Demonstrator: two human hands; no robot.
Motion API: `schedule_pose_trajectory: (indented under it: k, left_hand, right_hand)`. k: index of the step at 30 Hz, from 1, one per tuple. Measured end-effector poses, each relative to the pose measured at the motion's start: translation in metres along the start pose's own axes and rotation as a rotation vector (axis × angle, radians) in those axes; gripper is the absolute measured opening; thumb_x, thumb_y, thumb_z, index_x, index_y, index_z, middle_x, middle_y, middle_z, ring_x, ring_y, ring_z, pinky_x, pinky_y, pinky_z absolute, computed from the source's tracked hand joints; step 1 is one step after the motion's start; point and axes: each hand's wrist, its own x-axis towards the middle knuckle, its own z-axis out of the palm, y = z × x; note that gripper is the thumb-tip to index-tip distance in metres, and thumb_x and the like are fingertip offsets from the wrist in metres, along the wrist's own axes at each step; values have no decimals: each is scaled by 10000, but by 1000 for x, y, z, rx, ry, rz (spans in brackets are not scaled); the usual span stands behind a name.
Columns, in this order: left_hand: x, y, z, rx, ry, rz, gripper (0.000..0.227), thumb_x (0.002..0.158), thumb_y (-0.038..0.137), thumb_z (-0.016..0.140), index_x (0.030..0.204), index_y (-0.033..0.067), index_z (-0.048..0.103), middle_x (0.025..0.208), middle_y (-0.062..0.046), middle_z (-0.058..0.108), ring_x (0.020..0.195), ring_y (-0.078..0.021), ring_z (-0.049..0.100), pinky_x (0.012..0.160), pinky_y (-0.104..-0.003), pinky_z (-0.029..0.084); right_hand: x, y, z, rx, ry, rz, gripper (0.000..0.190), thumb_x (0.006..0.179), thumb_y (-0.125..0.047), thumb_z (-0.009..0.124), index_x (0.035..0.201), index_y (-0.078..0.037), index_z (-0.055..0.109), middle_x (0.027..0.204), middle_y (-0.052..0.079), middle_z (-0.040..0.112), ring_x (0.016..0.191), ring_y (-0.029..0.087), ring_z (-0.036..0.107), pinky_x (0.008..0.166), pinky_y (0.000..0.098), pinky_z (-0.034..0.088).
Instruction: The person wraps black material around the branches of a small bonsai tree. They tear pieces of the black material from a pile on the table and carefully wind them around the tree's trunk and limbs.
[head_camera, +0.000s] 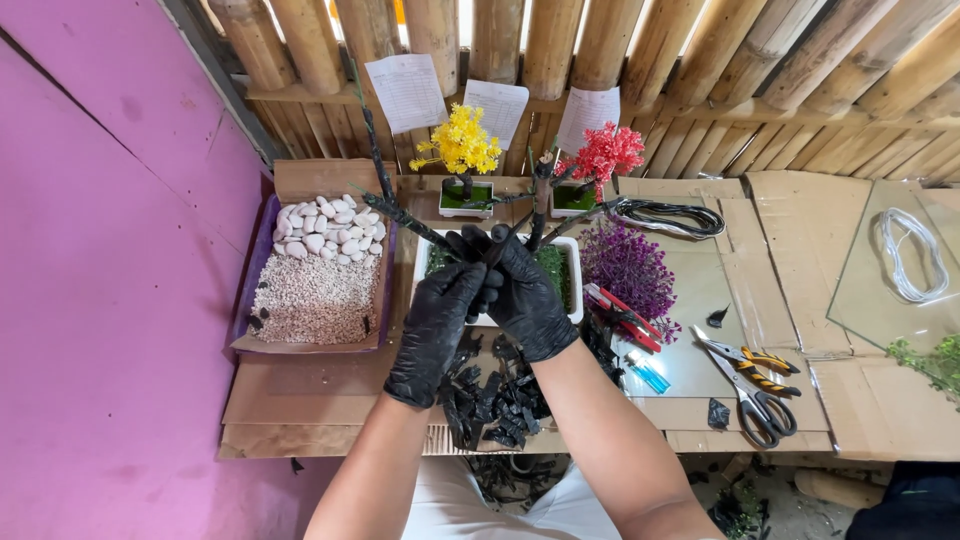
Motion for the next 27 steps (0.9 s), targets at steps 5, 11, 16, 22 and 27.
schedule_pose_trajectory:
  k: [5, 11, 16, 22, 27]
  left_hand:
    - [-7, 3, 1, 45, 131, 169, 147, 970, 187, 718, 956, 54, 780, 827, -157, 775, 660, -159, 689, 574, -244, 538]
    - [-24, 25, 0, 186, 233, 535, 154, 976, 142, 712, 1035, 5, 750, 985, -242, 749, 915, -340, 725, 840, -414, 602]
    - [-20, 20, 3, 494, 376, 811, 103, 934, 133, 788, 1027, 89, 788, 895, -160, 769, 780, -328, 737, 706, -374, 631]
    - [-27, 24, 7, 554, 399, 920, 141, 904, 120, 803, 1045, 118, 803, 940, -120, 785, 845, -323, 748, 745, -374, 640]
    - [-41, 34, 10, 511, 349, 881, 151, 933, 143, 777, 1083, 124, 785, 926, -102, 783, 821, -346, 744, 768, -422, 637]
  right_hand:
    - [-13, 2, 42, -33, 103, -210, 244, 963, -162, 674, 1176, -43, 675, 806, 125, 674, 647, 237, 657, 566, 323, 550]
    - [-24, 0, 70, -12, 226, -300, 442, 990, -236, 634, 1381, -31, 598, 1271, 167, 694, 1124, 290, 691, 910, 355, 571]
    - [-13, 3, 56, 84, 324, -304, 331, 981, -152, 666, 1285, -24, 646, 1200, 156, 709, 1151, 330, 672, 977, 408, 501]
    - [-28, 10, 74, 131, 382, -319, 286, 942, -121, 728, 1209, -37, 672, 1034, 77, 708, 971, 241, 688, 949, 342, 509]
    - [-48, 15, 73, -1067, 594, -968, 425, 929, -43, 738, 1278, -208, 560, 1116, -17, 558, 1071, 130, 570, 980, 339, 474]
